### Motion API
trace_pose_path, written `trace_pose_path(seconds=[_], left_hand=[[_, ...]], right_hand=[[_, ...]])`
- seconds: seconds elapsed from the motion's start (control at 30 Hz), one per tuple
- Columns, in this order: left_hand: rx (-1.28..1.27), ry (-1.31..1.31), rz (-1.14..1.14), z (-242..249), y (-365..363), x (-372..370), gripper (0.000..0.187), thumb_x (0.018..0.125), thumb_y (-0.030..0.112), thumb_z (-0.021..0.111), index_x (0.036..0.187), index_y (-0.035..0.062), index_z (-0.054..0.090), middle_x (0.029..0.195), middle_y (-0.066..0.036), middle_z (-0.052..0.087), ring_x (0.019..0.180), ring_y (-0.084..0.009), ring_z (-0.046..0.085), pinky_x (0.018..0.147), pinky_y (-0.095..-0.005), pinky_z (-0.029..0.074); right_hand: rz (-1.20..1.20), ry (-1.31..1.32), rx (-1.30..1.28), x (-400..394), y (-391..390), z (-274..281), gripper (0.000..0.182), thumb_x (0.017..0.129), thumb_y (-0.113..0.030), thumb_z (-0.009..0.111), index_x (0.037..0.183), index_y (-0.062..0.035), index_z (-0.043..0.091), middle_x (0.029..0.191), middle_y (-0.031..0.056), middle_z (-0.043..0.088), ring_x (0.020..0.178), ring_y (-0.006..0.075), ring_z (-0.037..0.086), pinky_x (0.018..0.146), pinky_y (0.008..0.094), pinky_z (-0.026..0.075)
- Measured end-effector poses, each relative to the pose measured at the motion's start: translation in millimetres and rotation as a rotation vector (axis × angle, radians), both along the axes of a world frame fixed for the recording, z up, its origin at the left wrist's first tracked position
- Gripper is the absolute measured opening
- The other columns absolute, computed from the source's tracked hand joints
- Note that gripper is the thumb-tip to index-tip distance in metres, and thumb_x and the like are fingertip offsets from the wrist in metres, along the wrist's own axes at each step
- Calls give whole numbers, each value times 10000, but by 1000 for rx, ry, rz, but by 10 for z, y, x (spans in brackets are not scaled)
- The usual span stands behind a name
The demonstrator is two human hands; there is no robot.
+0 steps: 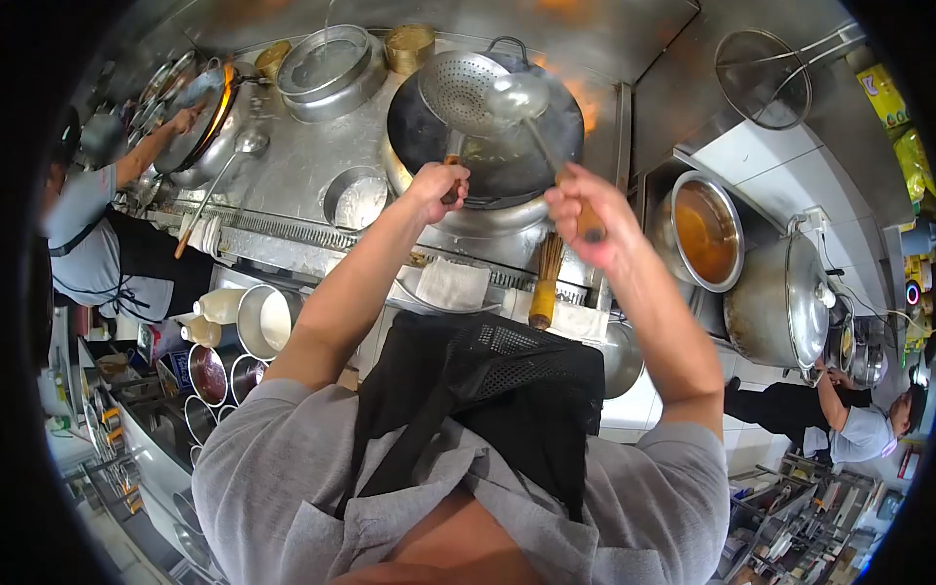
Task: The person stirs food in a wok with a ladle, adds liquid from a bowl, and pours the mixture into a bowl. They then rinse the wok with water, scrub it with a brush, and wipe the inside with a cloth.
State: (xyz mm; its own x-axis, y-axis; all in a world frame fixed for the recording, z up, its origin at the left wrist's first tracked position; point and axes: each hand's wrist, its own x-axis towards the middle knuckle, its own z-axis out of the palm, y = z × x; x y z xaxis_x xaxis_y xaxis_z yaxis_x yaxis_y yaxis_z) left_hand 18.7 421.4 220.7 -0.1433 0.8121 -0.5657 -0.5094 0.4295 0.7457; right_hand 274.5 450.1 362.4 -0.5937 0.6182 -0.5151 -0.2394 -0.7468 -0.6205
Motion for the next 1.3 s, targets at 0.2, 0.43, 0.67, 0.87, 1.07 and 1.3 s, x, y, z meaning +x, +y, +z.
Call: trace_pose_path(seconds=[0.2, 0.43, 0.67, 0.87, 1.07, 1.3], left_hand=[[-12, -81, -41, 78, -106, 396, 125, 869, 88, 621, 771, 87, 543, 628, -20, 533, 559, -136, 524, 513, -285, 405], [-100, 1214, 185, -143, -555, 293, 523, 799, 31, 568, 1297, 53, 411, 973, -257, 663, 988, -485, 626, 838, -531, 489], [35, 1181, 231, -74, -764, 36, 670, 788, 33, 561, 1426, 67, 358, 1169, -246, 636, 1065, -459, 601, 883, -501, 482], [244, 307, 493, -493, -1931, -605, 421, 819, -31, 572, 1218, 60, 478, 719, 5, 473, 475, -77, 428, 393, -224, 337], [91, 33, 372, -972, -2924, -1263, 234, 768, 23, 593, 985, 63, 517, 669, -17, 491, 449, -120, 451, 400, -253, 375], [-129, 1121, -134, -1485, -2823, -1804, 779, 714, 190, 803, 1373, -35, 454, 1234, -235, 601, 1161, -368, 585, 1026, -403, 458]], right_hand=[[136, 16, 160, 421, -5, -834, 732, 852, 11, 595, 1503, -144, 300, 767, 53, 514, 528, 101, 468, 456, 236, 388], [-44, -454, 577, 244, -168, -580, 853, 887, 11, 525, 1587, -180, 78, 779, 50, 530, 529, 119, 480, 437, 272, 388], [66, -81, 371, -30, 187, -739, 912, 836, 58, 554, 1583, -153, 74, 795, 73, 542, 539, 157, 510, 452, 321, 428], [290, -639, 645, -19, -221, -1123, 869, 854, 36, 532, 1584, -189, 117, 830, 76, 539, 535, 150, 511, 460, 313, 447], [120, 253, -97, 170, -232, -1282, 630, 919, -180, 562, 1493, -231, 307, 851, 77, 511, 535, 125, 450, 441, 263, 372], [181, -88, -79, -407, -412, -933, 526, 973, -270, 547, 1465, -227, 368, 830, 88, 543, 556, 141, 510, 481, 251, 407]])
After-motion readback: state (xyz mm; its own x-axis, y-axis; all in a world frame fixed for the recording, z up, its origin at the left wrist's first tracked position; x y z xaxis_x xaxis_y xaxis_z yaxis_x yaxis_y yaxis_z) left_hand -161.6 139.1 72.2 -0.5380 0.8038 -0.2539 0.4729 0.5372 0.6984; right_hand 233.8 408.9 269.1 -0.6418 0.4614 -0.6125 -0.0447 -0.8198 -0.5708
